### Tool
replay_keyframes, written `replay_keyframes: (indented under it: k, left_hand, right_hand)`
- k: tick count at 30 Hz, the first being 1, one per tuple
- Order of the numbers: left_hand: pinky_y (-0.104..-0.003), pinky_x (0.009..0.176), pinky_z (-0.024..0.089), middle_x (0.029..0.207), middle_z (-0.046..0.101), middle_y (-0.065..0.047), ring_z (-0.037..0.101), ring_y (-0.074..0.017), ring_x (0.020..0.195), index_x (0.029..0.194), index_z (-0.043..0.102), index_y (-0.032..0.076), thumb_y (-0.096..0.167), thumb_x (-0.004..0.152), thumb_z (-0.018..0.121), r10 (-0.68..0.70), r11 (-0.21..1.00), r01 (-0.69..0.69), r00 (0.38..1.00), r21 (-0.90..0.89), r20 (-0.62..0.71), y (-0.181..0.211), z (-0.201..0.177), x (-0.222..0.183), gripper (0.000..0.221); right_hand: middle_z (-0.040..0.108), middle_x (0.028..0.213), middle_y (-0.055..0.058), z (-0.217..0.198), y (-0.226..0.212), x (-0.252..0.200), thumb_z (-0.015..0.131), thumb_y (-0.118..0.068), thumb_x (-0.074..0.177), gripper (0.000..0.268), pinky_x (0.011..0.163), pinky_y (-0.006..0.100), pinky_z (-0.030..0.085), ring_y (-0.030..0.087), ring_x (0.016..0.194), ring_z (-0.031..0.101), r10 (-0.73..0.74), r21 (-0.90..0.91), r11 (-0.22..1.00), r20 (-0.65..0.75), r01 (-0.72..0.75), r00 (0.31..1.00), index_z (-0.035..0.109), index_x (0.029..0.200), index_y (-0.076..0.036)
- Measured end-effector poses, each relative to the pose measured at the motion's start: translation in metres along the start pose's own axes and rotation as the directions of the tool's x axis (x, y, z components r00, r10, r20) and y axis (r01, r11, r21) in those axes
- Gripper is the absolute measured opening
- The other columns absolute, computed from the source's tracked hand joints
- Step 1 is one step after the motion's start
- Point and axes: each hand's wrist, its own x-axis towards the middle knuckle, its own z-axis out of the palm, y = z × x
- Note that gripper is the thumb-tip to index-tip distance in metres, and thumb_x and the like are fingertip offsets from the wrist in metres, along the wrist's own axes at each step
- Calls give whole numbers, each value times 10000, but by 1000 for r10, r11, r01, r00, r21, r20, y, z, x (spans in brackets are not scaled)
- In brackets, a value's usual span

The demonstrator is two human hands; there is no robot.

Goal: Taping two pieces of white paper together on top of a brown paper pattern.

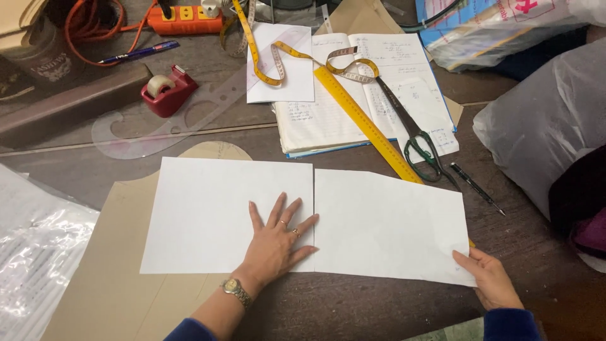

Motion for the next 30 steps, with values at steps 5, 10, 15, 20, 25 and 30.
replay_keyframes:
  k: [5,10,15,20,25,30]
  left_hand:
    - [-846,917,135,1449,387,-101,191,-384,1407,1368,490,333,637,859,485,5,1000,-5,991,2,-136,0,7,-1,594]
    - [-845,923,124,1466,363,-101,159,-378,1417,1374,482,333,647,859,477,13,1000,-12,991,12,-131,-1,9,-1,603]
    - [-849,924,117,1447,387,-110,177,-375,1413,1354,508,321,719,812,497,15,1000,-16,987,-4,-158,-1,8,-2,672]
    - [-849,923,108,1448,383,-112,170,-381,1415,1354,510,319,742,799,496,22,1000,-25,985,-15,-170,-2,10,-3,698]
    - [-843,926,89,1460,381,-94,166,-383,1416,1364,501,316,733,800,508,48,998,-53,986,-27,-157,-3,12,-4,701]
    - [-849,930,64,1464,376,-89,162,-351,1420,1371,491,299,717,820,485,86,994,-92,989,-52,-117,-4,4,-6,692]
  right_hand:
    - [625,1226,228,3,-2,0,539,0,928,362,938,433,433,342,1028,571,14,-20,1000,-22,-15,1000,577,1275,94]
    - [642,1199,246,9,-11,-8,547,1,931,334,921,443,444,353,1012,582,18,-24,1000,-27,-19,999,598,1242,113]
    - [634,1198,248,11,-12,-7,538,22,926,362,895,431,450,339,993,577,-13,6,1000,-24,13,1000,581,1276,105]
    - [630,1196,209,4,1,10,544,24,910,395,839,402,457,293,944,568,-80,40,996,12,80,997,580,1301,64]
    - [632,1210,212,4,0,8,540,35,900,400,861,401,453,293,980,570,-92,50,995,33,91,995,583,1297,62]
    - [650,1158,257,-3,10,15,550,25,911,334,845,425,462,328,936,587,-63,60,996,35,60,997,605,1228,114]
